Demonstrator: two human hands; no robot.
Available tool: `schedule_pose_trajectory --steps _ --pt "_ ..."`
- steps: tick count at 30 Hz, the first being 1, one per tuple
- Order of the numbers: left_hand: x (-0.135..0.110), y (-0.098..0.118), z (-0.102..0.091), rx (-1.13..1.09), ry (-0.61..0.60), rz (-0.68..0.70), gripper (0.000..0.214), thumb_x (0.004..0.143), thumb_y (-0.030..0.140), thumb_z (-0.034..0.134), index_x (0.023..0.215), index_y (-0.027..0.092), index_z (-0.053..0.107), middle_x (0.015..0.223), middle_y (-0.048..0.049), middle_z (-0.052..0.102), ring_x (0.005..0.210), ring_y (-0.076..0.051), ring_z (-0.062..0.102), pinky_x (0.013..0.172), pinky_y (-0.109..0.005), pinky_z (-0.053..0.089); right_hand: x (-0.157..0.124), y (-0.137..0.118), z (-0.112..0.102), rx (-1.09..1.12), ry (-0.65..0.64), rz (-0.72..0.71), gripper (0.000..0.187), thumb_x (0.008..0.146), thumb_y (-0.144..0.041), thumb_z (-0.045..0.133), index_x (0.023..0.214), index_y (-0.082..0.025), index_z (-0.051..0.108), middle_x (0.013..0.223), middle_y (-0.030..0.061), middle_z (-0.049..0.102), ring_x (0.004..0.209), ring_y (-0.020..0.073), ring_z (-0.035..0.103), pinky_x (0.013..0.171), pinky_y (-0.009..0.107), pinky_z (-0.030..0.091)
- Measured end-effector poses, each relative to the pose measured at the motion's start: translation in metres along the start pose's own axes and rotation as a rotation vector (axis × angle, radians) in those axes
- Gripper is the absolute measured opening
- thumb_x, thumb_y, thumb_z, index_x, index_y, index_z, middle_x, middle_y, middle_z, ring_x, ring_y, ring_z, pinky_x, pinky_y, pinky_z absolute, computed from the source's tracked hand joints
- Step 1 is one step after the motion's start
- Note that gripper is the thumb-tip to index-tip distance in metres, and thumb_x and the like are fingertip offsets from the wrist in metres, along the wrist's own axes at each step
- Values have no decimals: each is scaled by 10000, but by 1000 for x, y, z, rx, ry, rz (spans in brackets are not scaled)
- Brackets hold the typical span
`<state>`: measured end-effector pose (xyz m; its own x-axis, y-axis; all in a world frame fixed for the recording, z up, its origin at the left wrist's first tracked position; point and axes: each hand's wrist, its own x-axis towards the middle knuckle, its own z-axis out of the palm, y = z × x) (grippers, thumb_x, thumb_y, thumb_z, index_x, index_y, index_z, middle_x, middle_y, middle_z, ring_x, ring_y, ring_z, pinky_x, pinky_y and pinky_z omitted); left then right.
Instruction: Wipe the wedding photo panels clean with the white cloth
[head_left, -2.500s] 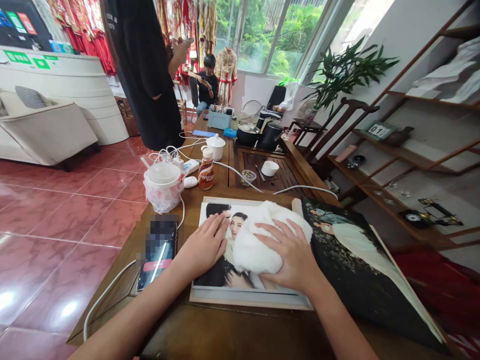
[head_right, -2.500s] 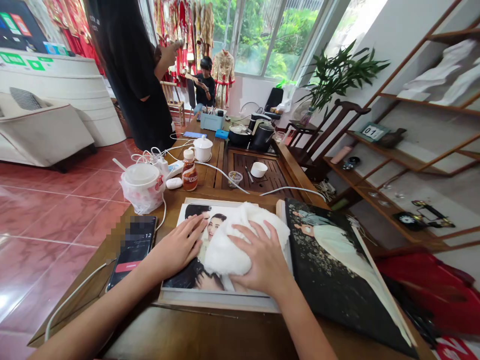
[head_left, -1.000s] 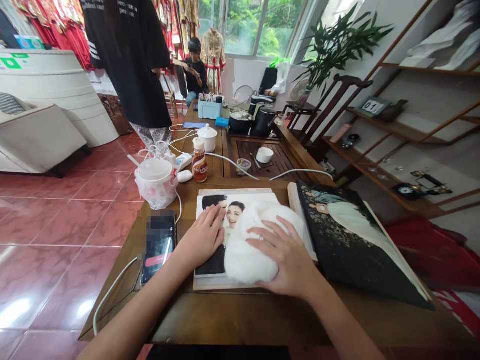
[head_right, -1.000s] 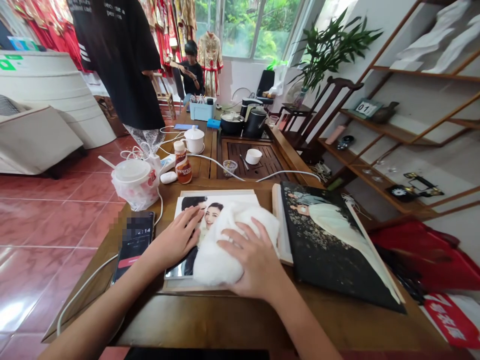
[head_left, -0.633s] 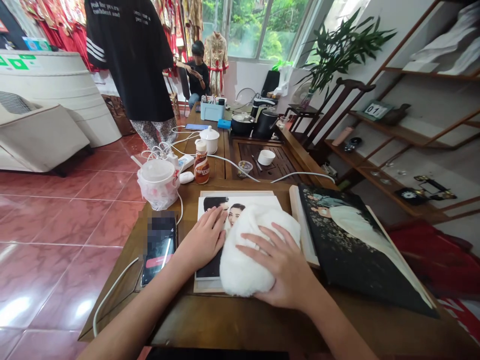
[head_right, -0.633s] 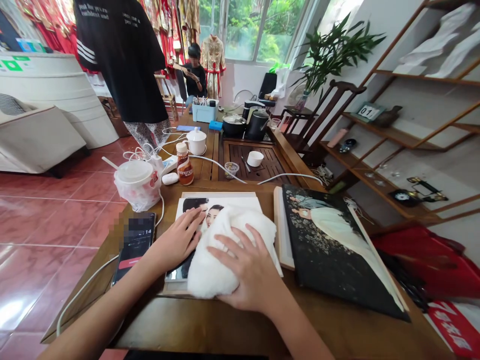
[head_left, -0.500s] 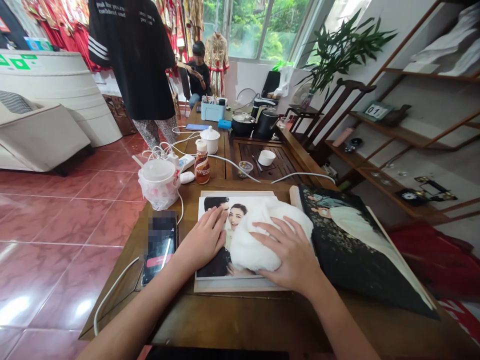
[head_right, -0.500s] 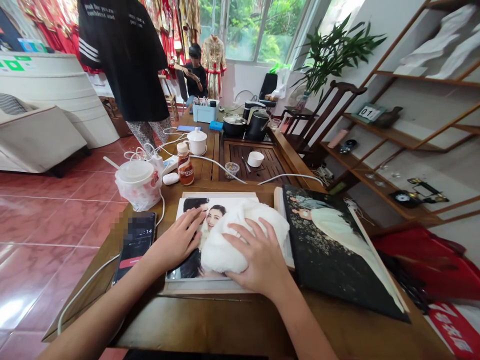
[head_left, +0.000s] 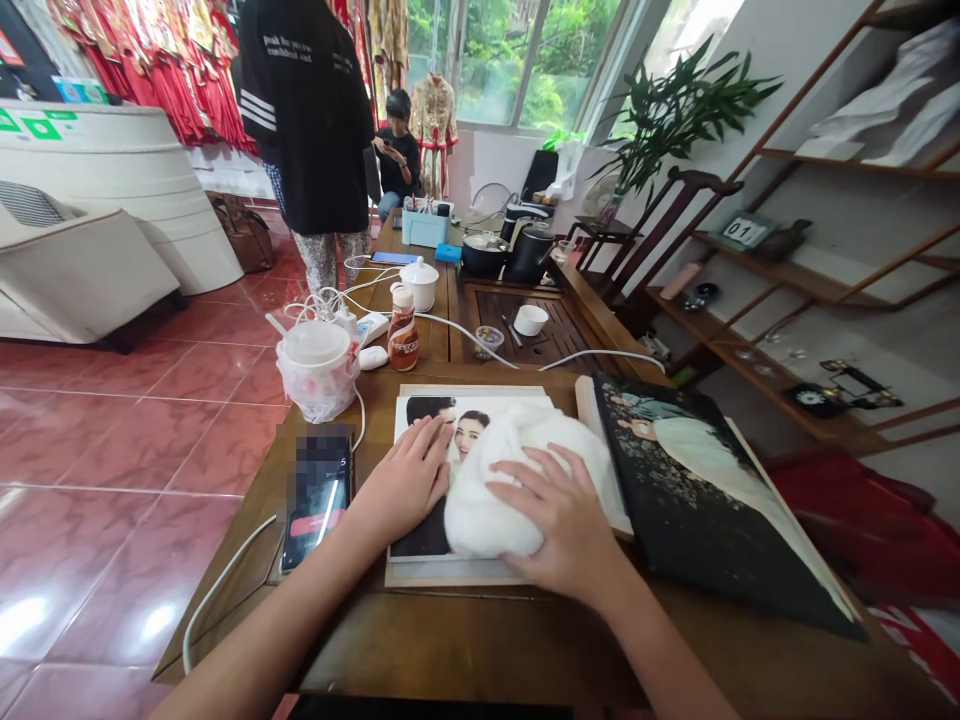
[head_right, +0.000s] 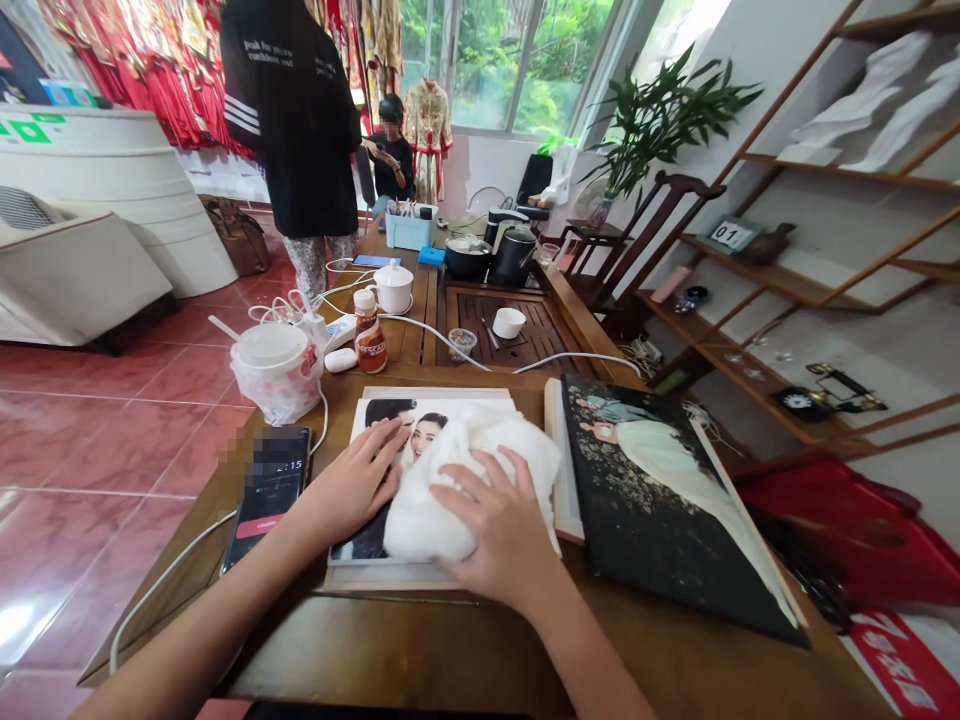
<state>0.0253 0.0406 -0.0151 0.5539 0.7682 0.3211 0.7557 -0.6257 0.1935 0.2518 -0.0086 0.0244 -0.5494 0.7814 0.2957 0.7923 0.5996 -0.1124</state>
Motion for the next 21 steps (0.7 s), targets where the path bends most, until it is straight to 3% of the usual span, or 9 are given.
schedule_pose_trajectory --steps 3,9,15,21 --pt "0 0 1 16 -10 -3 452 967 266 389 1387 99 393 1464 -152 381 1357 -292 352 1114 -459 332 -3 -4 0 37 -37 -55 474 668 -467 649 1111 -304 623 1234 4 617 1141 328 472 1041 551 189" --pt "-2 -1 2 17 -3 2 459 965 267 402 1394 106 385 1459 -148 388 1356 -286 355 1114 -454 333 3 16 -2 -29 28 81 410 667 -412 656 1046 -256 644 1190 42 636 1107 324 489 1008 529 239" --pt "-2 1 0 18 19 -7 441 967 268 398 1383 122 401 1452 -138 403 1349 -276 368 1113 -443 339 -3 -4 -3 11 -44 -53 422 666 -468 656 1051 -294 635 1171 18 641 1089 316 492 1010 532 212" --pt "-1 0 1 30 14 9 444 965 268 405 1383 116 400 1444 -141 411 1347 -275 373 1115 -438 335 -2 8 -6 9 3 75 362 643 -421 705 965 -266 649 1110 30 653 1059 299 501 988 503 232"
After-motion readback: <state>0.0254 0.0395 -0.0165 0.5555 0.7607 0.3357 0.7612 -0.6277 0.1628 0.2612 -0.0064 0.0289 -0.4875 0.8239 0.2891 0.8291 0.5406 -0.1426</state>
